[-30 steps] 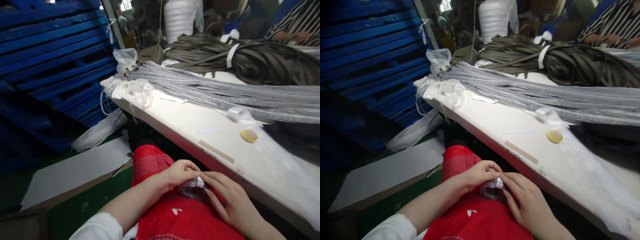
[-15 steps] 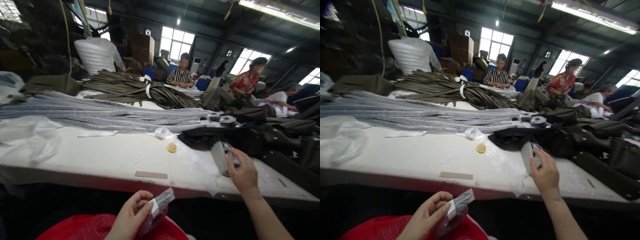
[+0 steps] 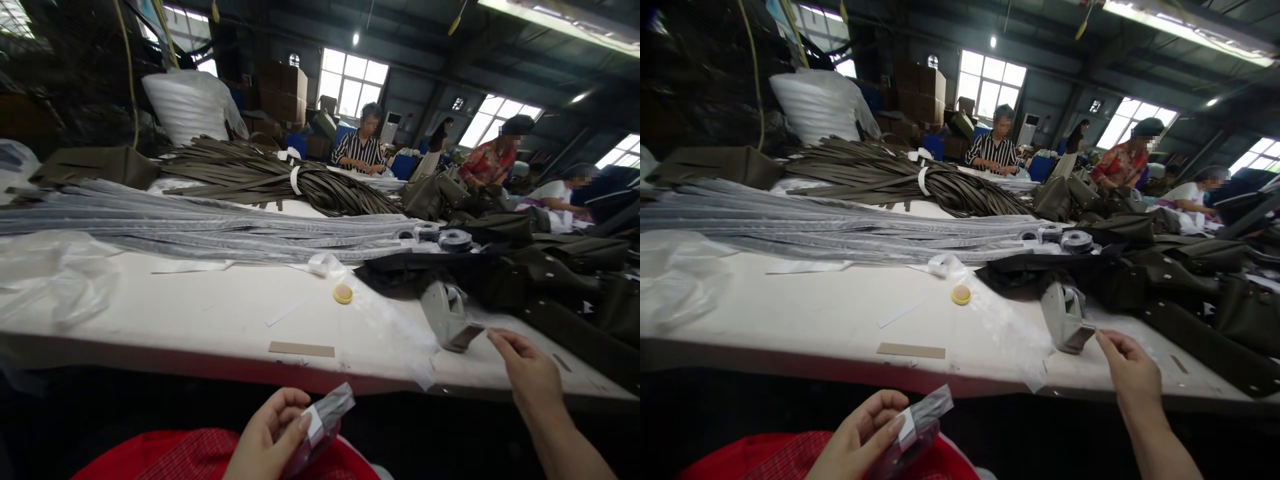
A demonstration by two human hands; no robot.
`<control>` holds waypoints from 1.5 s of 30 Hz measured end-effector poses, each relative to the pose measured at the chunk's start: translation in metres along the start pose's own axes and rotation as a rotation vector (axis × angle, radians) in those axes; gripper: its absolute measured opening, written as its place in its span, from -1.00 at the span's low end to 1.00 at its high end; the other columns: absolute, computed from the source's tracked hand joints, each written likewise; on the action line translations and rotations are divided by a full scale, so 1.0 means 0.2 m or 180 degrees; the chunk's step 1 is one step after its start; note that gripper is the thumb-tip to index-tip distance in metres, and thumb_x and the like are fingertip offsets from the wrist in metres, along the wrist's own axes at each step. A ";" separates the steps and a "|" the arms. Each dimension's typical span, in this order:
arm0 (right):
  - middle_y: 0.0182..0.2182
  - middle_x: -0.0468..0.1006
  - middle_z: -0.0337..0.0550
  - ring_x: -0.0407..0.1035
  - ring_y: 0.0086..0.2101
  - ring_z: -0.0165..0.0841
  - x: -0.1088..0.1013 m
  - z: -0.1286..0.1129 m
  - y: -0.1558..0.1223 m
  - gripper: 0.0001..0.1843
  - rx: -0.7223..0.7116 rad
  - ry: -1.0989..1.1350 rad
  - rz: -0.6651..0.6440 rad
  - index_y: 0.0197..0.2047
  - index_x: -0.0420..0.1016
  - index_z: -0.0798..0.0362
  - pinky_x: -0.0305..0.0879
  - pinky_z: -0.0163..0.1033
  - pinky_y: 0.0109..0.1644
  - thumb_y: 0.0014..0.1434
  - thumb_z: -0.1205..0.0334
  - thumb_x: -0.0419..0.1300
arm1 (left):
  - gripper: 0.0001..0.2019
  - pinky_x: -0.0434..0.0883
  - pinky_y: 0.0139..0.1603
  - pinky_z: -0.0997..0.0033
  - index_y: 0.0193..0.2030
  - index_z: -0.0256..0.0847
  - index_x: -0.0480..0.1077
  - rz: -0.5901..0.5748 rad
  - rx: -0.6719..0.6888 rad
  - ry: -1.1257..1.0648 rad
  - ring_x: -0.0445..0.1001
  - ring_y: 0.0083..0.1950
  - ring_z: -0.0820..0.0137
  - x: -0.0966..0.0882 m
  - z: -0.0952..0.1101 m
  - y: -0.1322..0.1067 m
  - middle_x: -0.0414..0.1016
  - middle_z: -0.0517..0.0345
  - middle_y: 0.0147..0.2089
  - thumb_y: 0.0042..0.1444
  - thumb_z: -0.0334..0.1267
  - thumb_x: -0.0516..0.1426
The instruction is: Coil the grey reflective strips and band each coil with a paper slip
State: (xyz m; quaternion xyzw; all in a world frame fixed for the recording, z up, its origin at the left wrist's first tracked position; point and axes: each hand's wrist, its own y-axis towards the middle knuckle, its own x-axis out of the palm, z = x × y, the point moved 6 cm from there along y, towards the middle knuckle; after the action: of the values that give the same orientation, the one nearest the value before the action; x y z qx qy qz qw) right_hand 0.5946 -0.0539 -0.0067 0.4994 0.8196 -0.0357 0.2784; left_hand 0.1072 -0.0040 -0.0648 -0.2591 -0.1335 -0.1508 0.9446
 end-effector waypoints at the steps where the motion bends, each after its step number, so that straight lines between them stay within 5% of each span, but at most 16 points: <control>1: -0.32 0.64 -0.02 0.47 -0.15 0.02 -0.01 0.05 -0.03 -0.57 0.0171 -0.0139 -0.0055 -0.36 0.57 0.02 0.28 0.08 0.08 -0.20 -0.14 0.33 | -0.44 0.35 -0.30 0.45 -0.23 -0.24 0.45 -0.0017 0.0010 -0.0009 0.46 -0.33 0.36 0.00 0.00 0.00 0.53 0.09 -0.35 -0.24 0.16 0.39; 6: -0.57 0.58 -0.02 0.50 -0.42 -0.04 0.02 0.16 -0.17 -0.60 0.0608 -0.0261 -0.0415 -0.47 0.51 0.05 0.38 0.00 -0.27 -0.21 -0.14 0.28 | -0.48 0.35 -0.24 0.45 -0.17 -0.22 0.42 -0.0088 0.0176 0.0169 0.48 -0.25 0.33 0.00 0.00 0.02 0.54 0.09 -0.29 -0.12 0.15 0.34; 9: -0.48 0.60 -0.15 0.48 -0.36 -0.18 0.15 -0.07 -0.33 -0.58 0.0182 -0.0169 -0.0815 -0.31 0.54 0.01 0.35 -0.18 -0.26 -0.08 -0.17 0.31 | -0.58 0.35 -0.24 0.44 -0.18 -0.22 0.41 0.0052 0.0420 0.0441 0.48 -0.24 0.33 0.00 0.02 0.02 0.53 0.11 -0.30 -0.03 0.06 0.30; 12: -0.49 0.53 -0.22 0.38 -0.42 -0.30 0.39 -0.41 -0.61 -0.64 -0.0345 0.0206 -0.1800 -0.37 0.51 0.00 0.29 -0.27 -0.31 0.04 -0.15 0.30 | -0.69 0.35 -0.23 0.45 -0.21 -0.23 0.39 0.0245 0.0710 0.0593 0.46 -0.25 0.37 0.02 0.05 0.00 0.51 0.11 -0.28 0.02 -0.07 0.26; 15: -0.52 0.47 -0.23 0.34 -0.43 -0.33 0.62 -0.67 -0.96 -0.66 -0.0406 0.0667 -0.2929 -0.41 0.48 0.00 0.29 -0.29 -0.28 0.12 -0.11 0.27 | -0.78 0.35 -0.26 0.46 -0.21 -0.25 0.38 0.0459 0.0948 0.0736 0.44 -0.29 0.41 0.02 0.07 -0.02 0.50 0.10 -0.29 0.05 -0.18 0.21; 21: -0.55 0.43 -0.18 0.33 -0.46 -0.31 0.87 -0.85 -1.42 -0.63 -0.0678 0.1201 -0.4547 -0.50 0.43 0.01 0.29 -0.25 -0.35 0.17 -0.08 0.23 | -0.85 0.33 -0.32 0.48 -0.22 -0.26 0.39 0.1107 0.1214 0.0890 0.40 -0.36 0.46 -0.10 0.09 -0.11 0.48 0.15 -0.35 0.07 -0.28 0.18; 25: -0.58 0.41 -0.20 0.29 -0.48 -0.30 0.94 -0.82 -1.48 -0.59 -0.0578 0.1025 -0.4640 -0.52 0.40 0.01 0.24 -0.23 -0.36 0.16 -0.13 0.22 | -0.85 0.34 -0.32 0.49 -0.21 -0.26 0.38 0.1343 0.1348 0.0713 0.42 -0.35 0.46 -0.16 0.09 -0.14 0.49 0.16 -0.34 0.08 -0.29 0.18; 37: -0.67 0.31 -0.28 0.14 -0.56 -0.39 0.99 -0.74 -1.45 -0.48 -0.0420 0.0402 -0.4340 -0.60 0.29 0.02 0.07 -0.27 -0.46 0.04 -0.23 0.28 | -0.86 0.35 -0.30 0.50 -0.25 -0.26 0.40 0.1204 0.1351 0.0389 0.41 -0.33 0.46 -0.14 0.09 -0.11 0.50 0.14 -0.32 0.09 -0.41 0.03; 45: -0.45 0.60 -0.13 0.42 -0.38 -0.24 1.05 -0.68 -1.53 -0.74 -0.0385 0.0760 -0.5077 -0.40 0.55 0.09 0.32 -0.19 -0.22 0.08 0.04 0.27 | -0.85 0.39 -0.29 0.46 -0.34 -0.23 0.42 0.1701 0.1359 0.1049 0.48 -0.32 0.37 -0.18 0.08 -0.14 0.54 0.09 -0.36 0.15 -0.20 0.17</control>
State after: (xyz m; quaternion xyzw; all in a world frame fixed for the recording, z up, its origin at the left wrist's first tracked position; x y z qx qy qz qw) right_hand 0.2089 0.0069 -0.0618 -0.2511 0.9539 -0.1255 0.1063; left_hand 0.0610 -0.0097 -0.0508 -0.0543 0.0641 0.0924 0.9922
